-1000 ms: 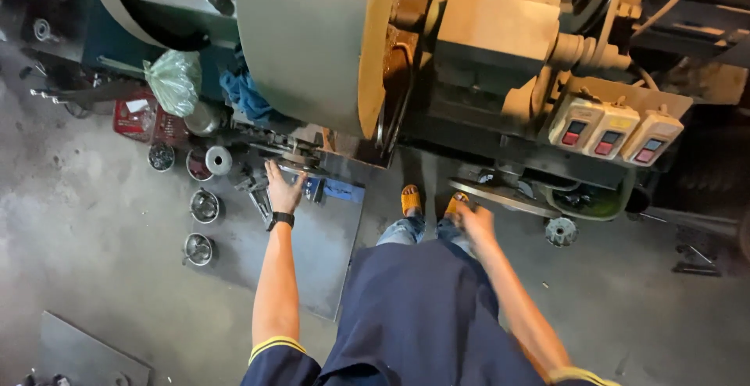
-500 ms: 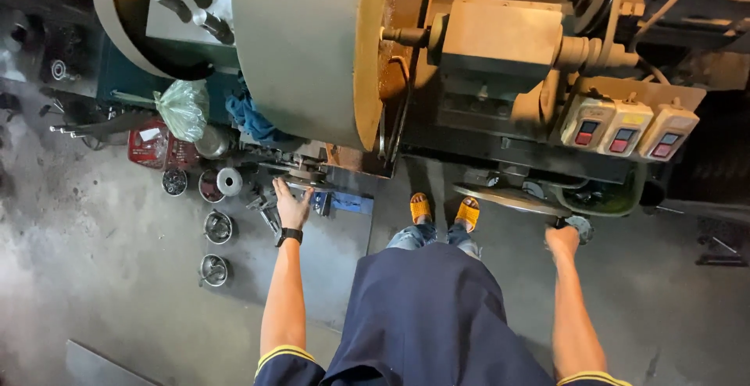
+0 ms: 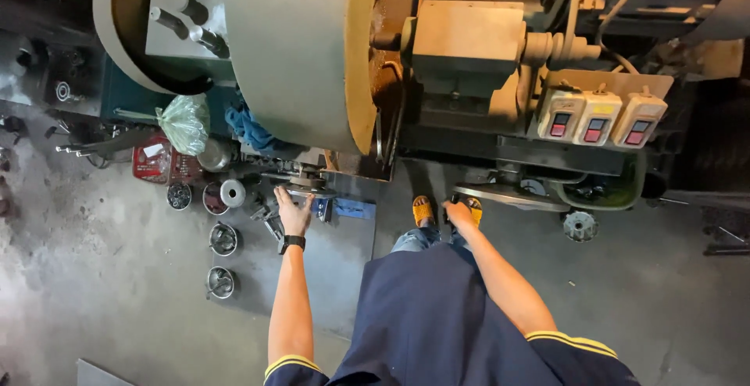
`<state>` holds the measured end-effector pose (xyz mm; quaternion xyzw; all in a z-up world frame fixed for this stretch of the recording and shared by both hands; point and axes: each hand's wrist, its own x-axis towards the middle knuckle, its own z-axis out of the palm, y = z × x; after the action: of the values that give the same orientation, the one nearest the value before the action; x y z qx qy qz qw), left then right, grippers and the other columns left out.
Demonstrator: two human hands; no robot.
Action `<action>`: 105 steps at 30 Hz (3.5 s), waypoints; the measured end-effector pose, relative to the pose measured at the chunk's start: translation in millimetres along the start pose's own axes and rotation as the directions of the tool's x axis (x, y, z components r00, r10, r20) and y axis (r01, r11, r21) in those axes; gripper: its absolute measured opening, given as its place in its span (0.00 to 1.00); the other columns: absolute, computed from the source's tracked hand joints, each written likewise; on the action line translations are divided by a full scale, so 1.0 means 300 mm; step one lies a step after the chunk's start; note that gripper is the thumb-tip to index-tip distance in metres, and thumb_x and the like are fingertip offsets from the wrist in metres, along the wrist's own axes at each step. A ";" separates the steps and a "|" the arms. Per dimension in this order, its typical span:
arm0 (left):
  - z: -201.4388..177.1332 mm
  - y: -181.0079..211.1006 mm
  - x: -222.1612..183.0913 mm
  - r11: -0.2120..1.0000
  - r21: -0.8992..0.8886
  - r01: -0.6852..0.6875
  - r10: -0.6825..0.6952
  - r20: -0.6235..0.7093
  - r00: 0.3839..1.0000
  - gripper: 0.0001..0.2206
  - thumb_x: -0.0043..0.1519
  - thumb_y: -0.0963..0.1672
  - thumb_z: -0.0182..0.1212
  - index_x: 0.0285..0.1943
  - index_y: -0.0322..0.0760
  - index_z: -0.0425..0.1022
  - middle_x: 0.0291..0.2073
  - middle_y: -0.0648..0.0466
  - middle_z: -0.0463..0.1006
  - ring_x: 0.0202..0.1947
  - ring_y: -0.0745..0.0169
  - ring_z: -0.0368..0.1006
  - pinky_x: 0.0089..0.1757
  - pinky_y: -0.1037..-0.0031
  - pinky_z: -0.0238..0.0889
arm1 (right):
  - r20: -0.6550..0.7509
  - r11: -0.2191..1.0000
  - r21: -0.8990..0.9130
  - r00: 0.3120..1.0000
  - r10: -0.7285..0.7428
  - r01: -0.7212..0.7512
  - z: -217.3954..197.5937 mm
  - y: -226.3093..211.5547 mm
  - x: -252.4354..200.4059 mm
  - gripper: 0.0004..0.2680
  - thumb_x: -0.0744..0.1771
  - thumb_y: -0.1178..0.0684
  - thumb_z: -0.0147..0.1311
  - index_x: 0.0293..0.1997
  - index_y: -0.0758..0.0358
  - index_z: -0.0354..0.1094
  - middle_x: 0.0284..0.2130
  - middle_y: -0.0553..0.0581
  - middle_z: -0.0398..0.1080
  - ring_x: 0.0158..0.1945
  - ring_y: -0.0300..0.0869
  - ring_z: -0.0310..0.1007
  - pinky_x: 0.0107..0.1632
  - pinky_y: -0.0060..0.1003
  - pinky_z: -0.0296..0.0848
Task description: Adjusting the chuck and handwheels on a metal lathe to prepare for machining.
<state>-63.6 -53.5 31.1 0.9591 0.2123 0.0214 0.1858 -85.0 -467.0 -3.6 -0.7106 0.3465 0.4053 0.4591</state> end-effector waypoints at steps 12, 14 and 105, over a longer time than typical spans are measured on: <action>0.076 -0.017 0.106 0.797 -0.232 0.558 -0.557 0.075 0.827 0.37 0.55 0.58 0.55 0.62 0.30 0.49 0.51 0.30 0.66 0.53 0.36 0.63 0.54 0.56 0.55 | -0.323 0.922 0.350 0.945 -0.049 0.167 -0.393 0.322 -0.065 0.09 0.62 0.56 0.55 0.36 0.76 0.66 0.20 0.66 0.65 0.21 0.46 0.66 0.20 0.38 0.66; 0.099 -0.039 0.124 0.798 -0.201 0.568 -0.575 0.026 0.818 0.37 0.52 0.57 0.60 0.59 0.27 0.49 0.47 0.28 0.67 0.51 0.33 0.64 0.52 0.54 0.56 | -0.378 0.933 0.327 0.926 -0.016 0.150 -0.444 0.450 0.062 0.08 0.61 0.57 0.52 0.34 0.75 0.65 0.17 0.65 0.62 0.16 0.46 0.64 0.17 0.40 0.64; -0.042 -0.045 0.040 0.999 0.034 -0.018 0.017 0.042 0.999 0.44 0.46 0.56 0.66 0.65 0.26 0.50 0.61 0.32 0.51 0.46 0.27 0.66 0.43 0.48 0.64 | -0.511 0.994 0.082 0.853 0.108 -0.077 -0.459 0.447 0.078 0.13 0.61 0.53 0.55 0.40 0.76 0.67 0.29 0.72 0.70 0.35 0.58 0.72 0.32 0.52 0.71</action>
<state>-59.7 -32.9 37.3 0.9642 0.2003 -0.0007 0.1735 -155.3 -643.6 -39.8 -0.7617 0.5019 0.2122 0.3506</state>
